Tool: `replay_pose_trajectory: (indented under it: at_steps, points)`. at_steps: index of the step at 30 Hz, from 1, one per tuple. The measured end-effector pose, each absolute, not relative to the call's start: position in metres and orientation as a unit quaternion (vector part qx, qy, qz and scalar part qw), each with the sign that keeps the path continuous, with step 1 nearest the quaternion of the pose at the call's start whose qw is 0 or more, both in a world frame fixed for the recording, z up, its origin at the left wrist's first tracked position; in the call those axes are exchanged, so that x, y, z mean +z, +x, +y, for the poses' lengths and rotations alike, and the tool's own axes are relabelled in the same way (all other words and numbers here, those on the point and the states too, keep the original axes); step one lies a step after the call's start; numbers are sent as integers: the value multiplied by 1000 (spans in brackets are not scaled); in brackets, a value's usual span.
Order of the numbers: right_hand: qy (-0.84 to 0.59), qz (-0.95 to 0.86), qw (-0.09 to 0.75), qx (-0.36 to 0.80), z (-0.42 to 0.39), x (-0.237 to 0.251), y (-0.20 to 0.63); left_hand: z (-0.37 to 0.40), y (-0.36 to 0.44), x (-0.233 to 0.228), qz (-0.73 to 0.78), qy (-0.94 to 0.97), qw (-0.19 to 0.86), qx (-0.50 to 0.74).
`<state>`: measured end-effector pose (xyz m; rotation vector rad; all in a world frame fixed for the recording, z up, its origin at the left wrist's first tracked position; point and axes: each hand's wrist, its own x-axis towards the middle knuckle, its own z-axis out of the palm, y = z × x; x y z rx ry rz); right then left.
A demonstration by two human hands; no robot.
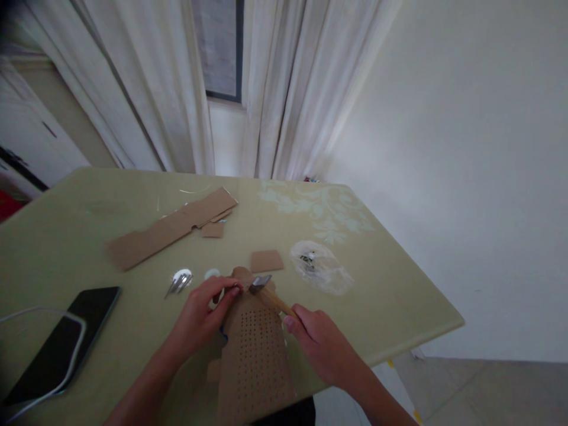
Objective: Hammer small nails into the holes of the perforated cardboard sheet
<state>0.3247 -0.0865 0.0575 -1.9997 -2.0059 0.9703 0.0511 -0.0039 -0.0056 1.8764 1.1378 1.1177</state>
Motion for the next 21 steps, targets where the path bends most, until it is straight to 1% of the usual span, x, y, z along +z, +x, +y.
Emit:
replay_pose_trajectory:
  at_steps: [6,16,21]
  points:
    - [-674,-637,135,350,-89,51,320,-3,50,-3,427,721,344,424]
    - [-670,-650,109,342,-92,46,320,-4,51,-1,428,724,340,421]
    - [-668,-653,111,339,-92,45,320,-5,52,-5,427,725,326,430]
